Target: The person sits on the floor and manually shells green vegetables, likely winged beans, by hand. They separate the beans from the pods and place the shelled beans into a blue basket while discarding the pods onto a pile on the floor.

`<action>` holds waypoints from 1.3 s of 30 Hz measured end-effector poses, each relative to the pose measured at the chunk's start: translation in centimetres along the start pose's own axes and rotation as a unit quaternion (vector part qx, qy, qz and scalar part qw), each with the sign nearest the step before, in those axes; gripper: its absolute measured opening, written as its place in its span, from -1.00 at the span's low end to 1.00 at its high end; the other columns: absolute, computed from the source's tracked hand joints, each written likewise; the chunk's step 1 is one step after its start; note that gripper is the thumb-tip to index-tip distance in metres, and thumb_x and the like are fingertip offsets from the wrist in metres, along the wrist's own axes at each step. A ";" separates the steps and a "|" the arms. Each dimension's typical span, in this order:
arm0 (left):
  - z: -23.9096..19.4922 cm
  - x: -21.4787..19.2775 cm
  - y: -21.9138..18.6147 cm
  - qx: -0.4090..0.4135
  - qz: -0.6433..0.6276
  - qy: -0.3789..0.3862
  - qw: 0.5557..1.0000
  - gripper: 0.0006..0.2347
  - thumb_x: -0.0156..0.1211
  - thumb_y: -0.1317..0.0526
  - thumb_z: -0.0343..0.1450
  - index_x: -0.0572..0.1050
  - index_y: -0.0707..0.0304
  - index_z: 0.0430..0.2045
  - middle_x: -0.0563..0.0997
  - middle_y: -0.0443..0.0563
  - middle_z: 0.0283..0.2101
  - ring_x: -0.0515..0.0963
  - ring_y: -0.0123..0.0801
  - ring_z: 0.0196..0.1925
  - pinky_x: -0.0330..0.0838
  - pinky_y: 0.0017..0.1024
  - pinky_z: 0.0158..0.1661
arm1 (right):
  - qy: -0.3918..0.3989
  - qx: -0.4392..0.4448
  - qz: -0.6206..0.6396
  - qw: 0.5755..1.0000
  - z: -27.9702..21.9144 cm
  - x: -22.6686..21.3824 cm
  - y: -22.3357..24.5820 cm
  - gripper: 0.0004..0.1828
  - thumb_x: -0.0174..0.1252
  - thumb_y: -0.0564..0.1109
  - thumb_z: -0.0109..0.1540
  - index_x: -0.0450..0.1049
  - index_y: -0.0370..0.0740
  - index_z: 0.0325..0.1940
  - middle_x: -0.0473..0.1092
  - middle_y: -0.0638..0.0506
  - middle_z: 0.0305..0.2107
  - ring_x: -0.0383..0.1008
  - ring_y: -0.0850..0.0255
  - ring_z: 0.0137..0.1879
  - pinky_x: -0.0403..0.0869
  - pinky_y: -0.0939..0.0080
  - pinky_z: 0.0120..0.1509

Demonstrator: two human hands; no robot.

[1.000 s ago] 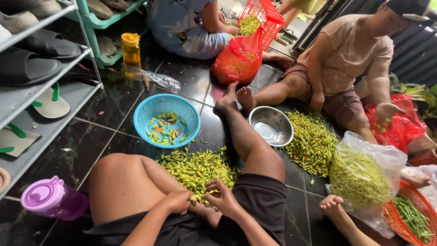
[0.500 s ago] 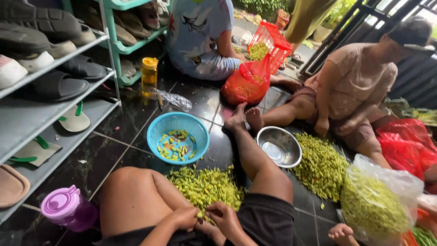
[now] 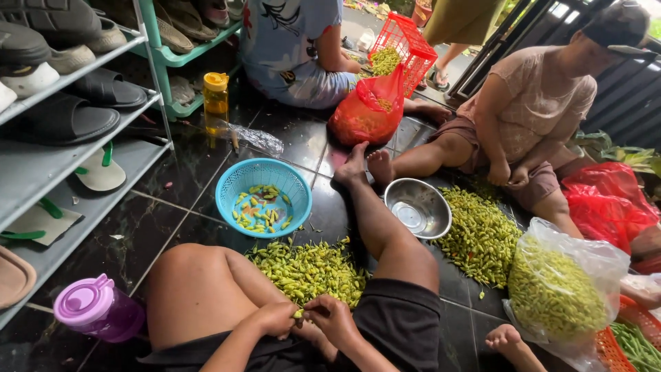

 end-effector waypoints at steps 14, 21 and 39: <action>2.9 1.5 2.3 0.009 0.041 -0.060 0.997 -0.92 0.04 0.33 0.22 0.43 0.25 -0.49 0.62 0.13 -0.45 0.62 -0.08 -0.35 0.41 -0.17 -0.29 | 0.043 -0.049 -0.010 0.998 0.7 -0.5 1.4 -0.86 0.42 -0.16 0.15 0.67 -0.12 -0.21 0.63 0.14 -0.35 0.63 0.39 -0.21 0.56 0.40 -0.08; 5.0 2.5 3.9 -0.016 0.035 -0.032 0.999 -0.49 0.33 0.31 0.04 0.59 0.12 -0.07 0.67 0.26 -0.11 0.59 0.15 0.08 0.45 -0.07 0.10 | 0.071 -0.135 -0.037 0.988 -0.4 0.5 2.1 -0.89 0.31 -0.26 0.22 0.60 -0.18 -0.17 0.55 -0.04 -0.36 0.65 0.04 -0.17 0.61 0.15 -0.10; 10.3 4.3 6.8 0.017 -0.026 -0.008 0.999 -0.63 0.31 0.39 -0.01 0.68 -0.07 -0.37 0.66 0.03 -0.54 0.64 -0.07 -0.47 0.48 -0.32 -0.30 | -0.032 -0.243 -0.098 0.965 -1.3 1.7 3.2 -0.81 0.39 -0.25 0.14 0.63 0.00 -0.23 0.49 0.09 -0.45 0.49 0.07 -0.24 0.49 0.17 -0.10</action>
Point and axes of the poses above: each hand's wrist, its own z-axis towards the middle knuckle, its own x-axis out of the palm, y = z × x, the point moved 1 cm from there along z, towards the middle knuckle
